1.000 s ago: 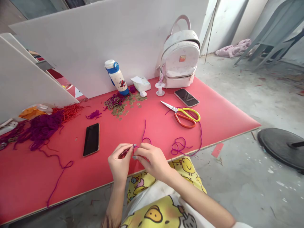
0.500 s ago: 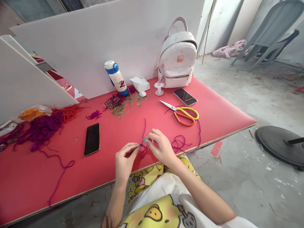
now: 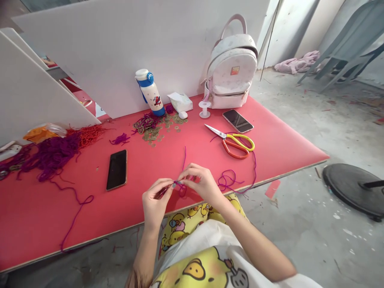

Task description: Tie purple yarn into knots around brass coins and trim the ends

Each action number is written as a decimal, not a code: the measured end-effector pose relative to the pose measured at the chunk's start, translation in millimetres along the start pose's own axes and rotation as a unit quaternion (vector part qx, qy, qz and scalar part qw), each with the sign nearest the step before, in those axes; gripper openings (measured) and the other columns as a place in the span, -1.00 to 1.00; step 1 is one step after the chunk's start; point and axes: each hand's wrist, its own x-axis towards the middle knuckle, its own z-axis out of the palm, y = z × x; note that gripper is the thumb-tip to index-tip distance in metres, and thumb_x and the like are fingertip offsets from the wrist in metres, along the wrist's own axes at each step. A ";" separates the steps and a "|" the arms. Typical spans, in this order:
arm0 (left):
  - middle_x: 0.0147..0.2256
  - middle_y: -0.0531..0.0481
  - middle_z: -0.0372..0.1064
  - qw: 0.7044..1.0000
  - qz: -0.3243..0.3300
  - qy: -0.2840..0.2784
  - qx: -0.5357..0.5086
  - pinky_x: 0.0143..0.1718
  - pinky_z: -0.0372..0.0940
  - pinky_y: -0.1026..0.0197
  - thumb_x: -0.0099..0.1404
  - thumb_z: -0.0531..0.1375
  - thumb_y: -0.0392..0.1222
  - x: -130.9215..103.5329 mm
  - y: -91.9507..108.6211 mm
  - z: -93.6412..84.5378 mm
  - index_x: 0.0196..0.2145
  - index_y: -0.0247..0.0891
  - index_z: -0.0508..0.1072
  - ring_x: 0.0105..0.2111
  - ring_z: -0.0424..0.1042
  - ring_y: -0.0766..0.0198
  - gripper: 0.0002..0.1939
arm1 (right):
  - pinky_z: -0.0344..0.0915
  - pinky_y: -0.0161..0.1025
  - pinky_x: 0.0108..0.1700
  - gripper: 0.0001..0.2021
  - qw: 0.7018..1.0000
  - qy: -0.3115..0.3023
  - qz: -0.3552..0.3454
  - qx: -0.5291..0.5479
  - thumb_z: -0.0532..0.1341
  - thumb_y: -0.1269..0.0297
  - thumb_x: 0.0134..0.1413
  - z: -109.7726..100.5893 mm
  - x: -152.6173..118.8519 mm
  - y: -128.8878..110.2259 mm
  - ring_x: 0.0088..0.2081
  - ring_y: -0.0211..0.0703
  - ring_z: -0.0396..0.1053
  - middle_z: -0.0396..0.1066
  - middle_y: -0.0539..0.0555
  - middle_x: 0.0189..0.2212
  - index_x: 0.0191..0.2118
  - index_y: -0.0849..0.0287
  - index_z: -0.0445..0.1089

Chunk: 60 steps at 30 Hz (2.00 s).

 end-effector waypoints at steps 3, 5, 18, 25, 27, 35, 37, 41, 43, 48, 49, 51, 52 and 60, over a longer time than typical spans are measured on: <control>-0.32 -0.08 0.55 1.000 0.013 -0.002 0.009 -0.26 0.43 0.30 0.28 0.25 -0.26 -0.4 -0.9 -1.3 -0.36 -0.25 0.61 -0.30 0.54 0.22 -0.88 | 0.37 -0.25 -0.29 -0.92 1.000 -0.003 -0.003 0.007 0.33 0.31 0.16 -0.5 0.6 -1.3 -0.38 -0.21 0.37 0.44 0.03 -0.39 -0.35 0.12 0.56; -0.31 -0.07 0.54 1.000 0.021 -0.006 0.016 -0.25 0.42 0.31 0.29 0.24 -0.26 -0.5 -1.4 -2.3 -0.35 -0.25 0.61 -0.29 0.54 0.23 -0.88 | 0.37 -0.25 -0.28 -0.94 1.000 -0.010 -0.006 0.005 0.35 0.32 0.14 -1.3 1.6 -2.0 -0.37 -0.21 0.37 0.43 0.02 -0.39 -0.35 0.12 0.57; -0.37 -0.05 0.52 0.999 0.015 -0.036 0.009 -0.28 0.41 0.31 0.28 0.25 -0.29 -3.2 -0.9 -11.6 -0.39 -0.25 0.59 -0.34 0.52 0.25 -0.88 | 0.36 -0.12 -0.16 -0.85 0.993 -0.065 -0.046 -0.091 0.29 0.22 0.22 1.1 5.0 -9.8 -0.27 -0.10 0.39 0.48 0.08 -0.35 -0.35 0.10 0.57; -0.37 -0.07 0.52 1.000 -0.003 -0.011 -0.025 -0.31 0.42 0.31 0.27 0.26 -0.27 -6.0 -0.8 -10.8 -0.37 -0.25 0.62 -0.34 0.52 0.23 -0.89 | 0.36 -0.15 -0.21 -0.83 0.992 -0.041 -0.049 -0.109 0.28 0.16 0.24 3.1 2.6 -18.4 -0.28 -0.10 0.39 0.47 0.08 -0.34 -0.32 0.07 0.57; -0.37 -0.07 0.52 1.000 -0.003 0.002 -0.030 -0.31 0.42 0.31 0.27 0.27 -0.27 -6.2 -1.3 -9.9 -0.37 -0.26 0.62 -0.34 0.52 0.23 -0.89 | 0.36 -0.13 -0.21 -0.83 0.991 -0.040 -0.057 -0.118 0.27 0.17 0.25 3.7 2.9 -19.1 -0.28 -0.08 0.37 0.48 0.08 -0.36 -0.33 0.06 0.58; -0.37 -0.05 0.51 1.000 -0.004 0.001 -0.026 -0.31 0.41 0.31 0.25 0.27 -0.29 1.9 -4.2 -2.9 -0.37 -0.25 0.62 -0.34 0.51 0.25 -0.90 | 0.36 -0.13 -0.22 -0.88 0.989 -0.037 -0.059 -0.129 0.29 0.26 0.24 -0.1 3.9 -11.5 -0.28 -0.07 0.35 0.49 0.07 -0.36 -0.29 0.01 0.61; -0.38 -0.05 0.51 1.000 -0.004 -0.006 -0.019 -0.32 0.41 0.31 0.24 0.27 -0.30 5.0 -5.0 -0.8 -0.39 -0.25 0.62 -0.36 0.50 0.24 -0.90 | 0.37 -0.13 -0.22 -0.89 0.989 -0.040 -0.047 -0.133 0.30 0.28 0.22 -1.6 4.2 -8.6 -0.28 -0.08 0.36 0.48 0.07 -0.36 -0.29 0.01 0.61; -0.39 -0.04 0.51 1.000 0.000 -0.022 -0.010 -0.32 0.40 0.32 0.25 0.26 -0.31 10.3 -7.3 0.7 -0.39 -0.24 0.61 -0.37 0.50 0.26 -0.89 | 0.37 -0.15 -0.24 -0.93 0.989 -0.046 -0.035 -0.135 0.34 0.32 0.17 -3.9 8.8 -5.0 -0.29 -0.09 0.37 0.48 0.07 -0.38 -0.33 0.07 0.57; -0.39 -0.04 0.51 1.000 0.001 -0.029 -0.007 -0.32 0.39 0.33 0.26 0.26 -0.31 13.1 -8.1 -0.3 -0.39 -0.24 0.61 -0.37 0.50 0.26 -0.89 | 0.37 -0.16 -0.25 -0.93 0.989 -0.055 -0.032 -0.134 0.34 0.30 0.17 -4.7 13.1 -4.1 -0.30 -0.09 0.36 0.48 0.07 -0.38 -0.35 0.09 0.56; -0.40 -0.02 0.51 0.999 0.006 -0.050 -0.007 -0.33 0.38 0.35 0.27 0.26 -0.34 20.1 -8.8 -7.1 -0.40 -0.22 0.62 -0.38 0.50 0.27 -0.87 | 0.35 -0.16 -0.23 -0.86 0.990 -0.094 -0.011 -0.108 0.35 0.22 0.17 -5.8 24.3 -0.9 -0.30 -0.10 0.37 0.47 0.07 -0.39 -0.39 0.11 0.53; -0.40 -0.02 0.51 0.998 0.006 -0.057 -0.010 -0.33 0.38 0.35 0.26 0.27 -0.35 21.1 -9.0 -9.0 -0.40 -0.21 0.62 -0.38 0.50 0.28 -0.86 | 0.34 -0.16 -0.22 -0.84 0.990 -0.105 -0.003 -0.094 0.35 0.19 0.17 -5.9 26.2 -0.3 -0.30 -0.10 0.37 0.47 0.06 -0.39 -0.40 0.11 0.52; -0.41 -0.02 0.52 0.997 0.006 -0.077 -0.019 -0.35 0.37 0.35 0.25 0.29 -0.34 22.6 -9.7 -13.3 -0.40 -0.21 0.63 -0.40 0.50 0.28 -0.87 | 0.33 -0.18 -0.22 -0.79 0.989 -0.135 0.015 -0.056 0.35 0.12 0.16 -6.4 29.7 0.5 -0.30 -0.11 0.37 0.45 0.06 -0.41 -0.40 0.12 0.52; -0.41 -0.02 0.52 0.996 0.004 -0.090 -0.027 -0.36 0.36 0.35 0.25 0.30 -0.33 23.1 -10.1 -15.5 -0.41 -0.21 0.63 -0.41 0.49 0.28 -0.89 | 0.32 -0.19 -0.23 -0.77 0.987 -0.155 0.027 -0.033 0.36 0.09 0.14 -6.7 31.4 0.6 -0.31 -0.12 0.37 0.44 0.05 -0.41 -0.41 0.13 0.52; -0.43 -0.06 0.53 0.985 -0.044 -0.128 -0.106 -0.38 0.36 0.32 0.24 0.35 -0.24 26.4 -13.5 -26.8 -0.43 -0.21 0.65 -0.43 0.50 0.27 -0.90 | 0.29 -0.26 -0.30 -0.67 0.954 -0.249 0.123 0.112 0.41 -0.02 0.01 -3.4 46.8 0.7 -0.40 -0.23 0.33 0.38 0.00 -0.44 -0.45 0.17 0.50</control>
